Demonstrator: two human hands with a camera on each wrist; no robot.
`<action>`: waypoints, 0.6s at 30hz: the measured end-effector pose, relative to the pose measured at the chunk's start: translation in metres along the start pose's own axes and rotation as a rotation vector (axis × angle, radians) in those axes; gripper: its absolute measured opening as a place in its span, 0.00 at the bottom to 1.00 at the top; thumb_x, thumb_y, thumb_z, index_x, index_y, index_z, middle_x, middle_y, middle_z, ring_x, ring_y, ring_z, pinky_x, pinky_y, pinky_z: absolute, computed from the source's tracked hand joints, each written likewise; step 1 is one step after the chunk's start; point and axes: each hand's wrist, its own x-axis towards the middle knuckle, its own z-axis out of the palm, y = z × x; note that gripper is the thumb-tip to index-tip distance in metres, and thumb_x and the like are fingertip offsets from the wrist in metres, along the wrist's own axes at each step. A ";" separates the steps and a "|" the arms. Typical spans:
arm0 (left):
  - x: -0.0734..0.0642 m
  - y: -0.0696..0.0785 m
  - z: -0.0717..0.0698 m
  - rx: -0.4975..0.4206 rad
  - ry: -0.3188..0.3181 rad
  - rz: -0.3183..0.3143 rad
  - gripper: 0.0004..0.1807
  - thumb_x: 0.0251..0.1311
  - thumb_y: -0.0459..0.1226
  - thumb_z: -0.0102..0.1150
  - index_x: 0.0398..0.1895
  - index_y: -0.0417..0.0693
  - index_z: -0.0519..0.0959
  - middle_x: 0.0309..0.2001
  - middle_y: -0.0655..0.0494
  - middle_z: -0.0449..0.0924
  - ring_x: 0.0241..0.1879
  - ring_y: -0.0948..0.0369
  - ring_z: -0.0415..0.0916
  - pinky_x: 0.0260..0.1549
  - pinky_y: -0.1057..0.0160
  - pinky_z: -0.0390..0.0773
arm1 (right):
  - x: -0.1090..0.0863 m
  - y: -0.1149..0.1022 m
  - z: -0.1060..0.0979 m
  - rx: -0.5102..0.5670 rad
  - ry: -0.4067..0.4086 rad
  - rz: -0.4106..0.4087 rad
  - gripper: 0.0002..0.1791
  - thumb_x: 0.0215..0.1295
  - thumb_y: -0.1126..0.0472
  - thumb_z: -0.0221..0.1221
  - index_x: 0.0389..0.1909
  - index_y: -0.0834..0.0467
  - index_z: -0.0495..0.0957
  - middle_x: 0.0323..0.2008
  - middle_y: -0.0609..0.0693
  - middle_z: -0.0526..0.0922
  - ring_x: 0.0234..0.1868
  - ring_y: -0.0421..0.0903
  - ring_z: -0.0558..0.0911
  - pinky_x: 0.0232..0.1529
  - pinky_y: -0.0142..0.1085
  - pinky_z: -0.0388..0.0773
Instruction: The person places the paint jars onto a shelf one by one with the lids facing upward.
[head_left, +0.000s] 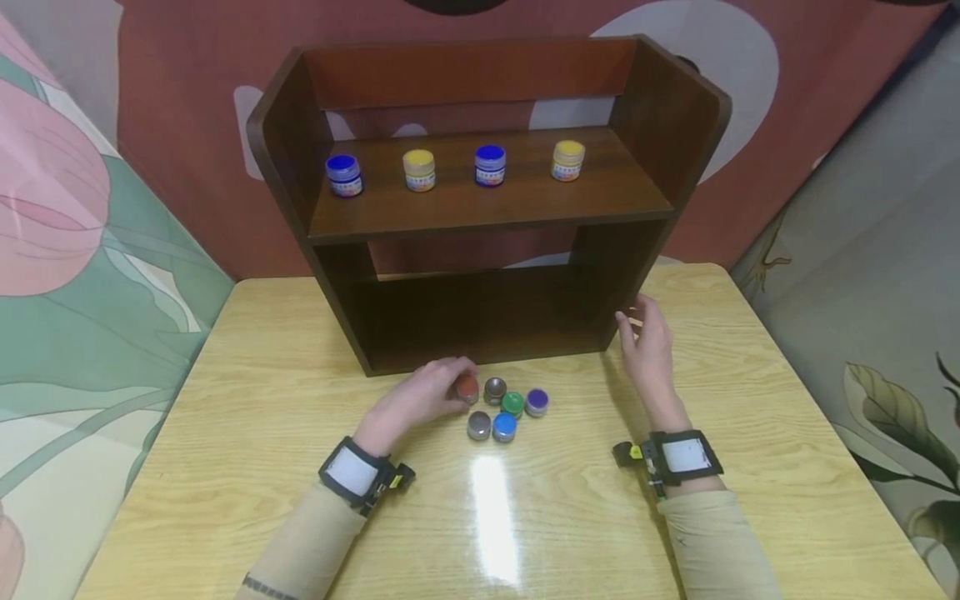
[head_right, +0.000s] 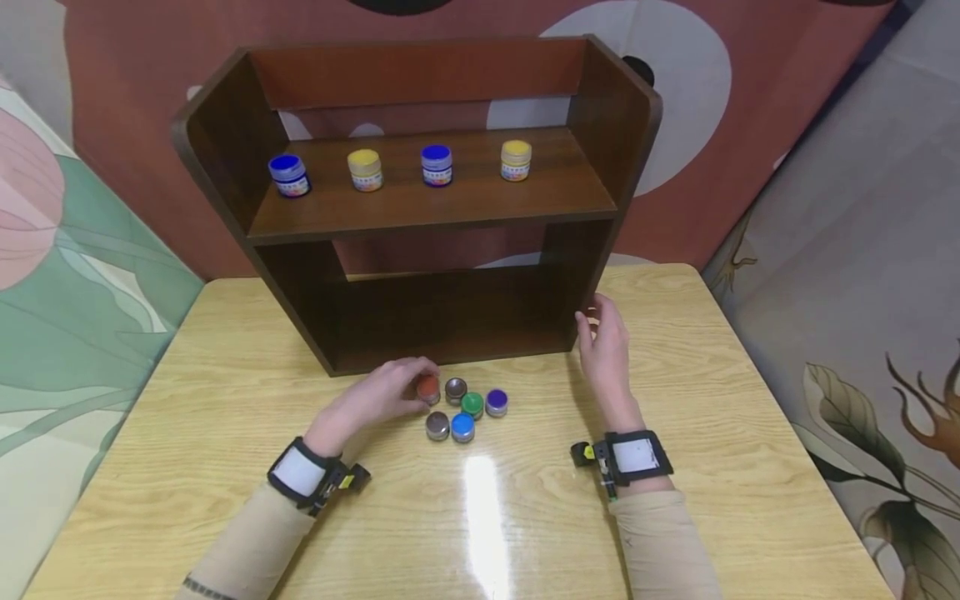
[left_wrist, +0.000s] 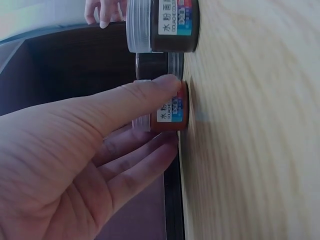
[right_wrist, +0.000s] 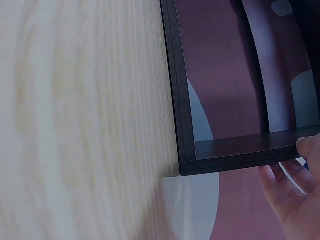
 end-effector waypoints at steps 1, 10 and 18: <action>0.000 0.000 0.000 0.002 0.007 0.004 0.25 0.55 0.35 0.73 0.56 0.48 0.76 0.43 0.58 0.81 0.40 0.64 0.76 0.42 0.65 0.81 | 0.000 0.000 0.000 -0.001 -0.002 0.002 0.19 0.74 0.65 0.54 0.61 0.69 0.69 0.55 0.68 0.77 0.55 0.63 0.79 0.55 0.56 0.82; 0.000 0.002 0.003 0.003 0.026 0.051 0.16 0.56 0.33 0.71 0.42 0.50 0.74 0.36 0.59 0.77 0.36 0.65 0.73 0.36 0.68 0.79 | 0.000 0.000 0.000 0.004 0.001 -0.001 0.19 0.74 0.65 0.54 0.61 0.69 0.69 0.54 0.68 0.77 0.55 0.63 0.79 0.54 0.55 0.82; 0.000 -0.002 0.003 -0.035 0.045 0.056 0.16 0.58 0.34 0.71 0.45 0.51 0.75 0.39 0.60 0.80 0.39 0.66 0.77 0.40 0.68 0.82 | 0.000 0.000 0.000 0.007 0.005 -0.007 0.18 0.73 0.66 0.54 0.60 0.69 0.69 0.54 0.68 0.78 0.55 0.63 0.80 0.54 0.55 0.83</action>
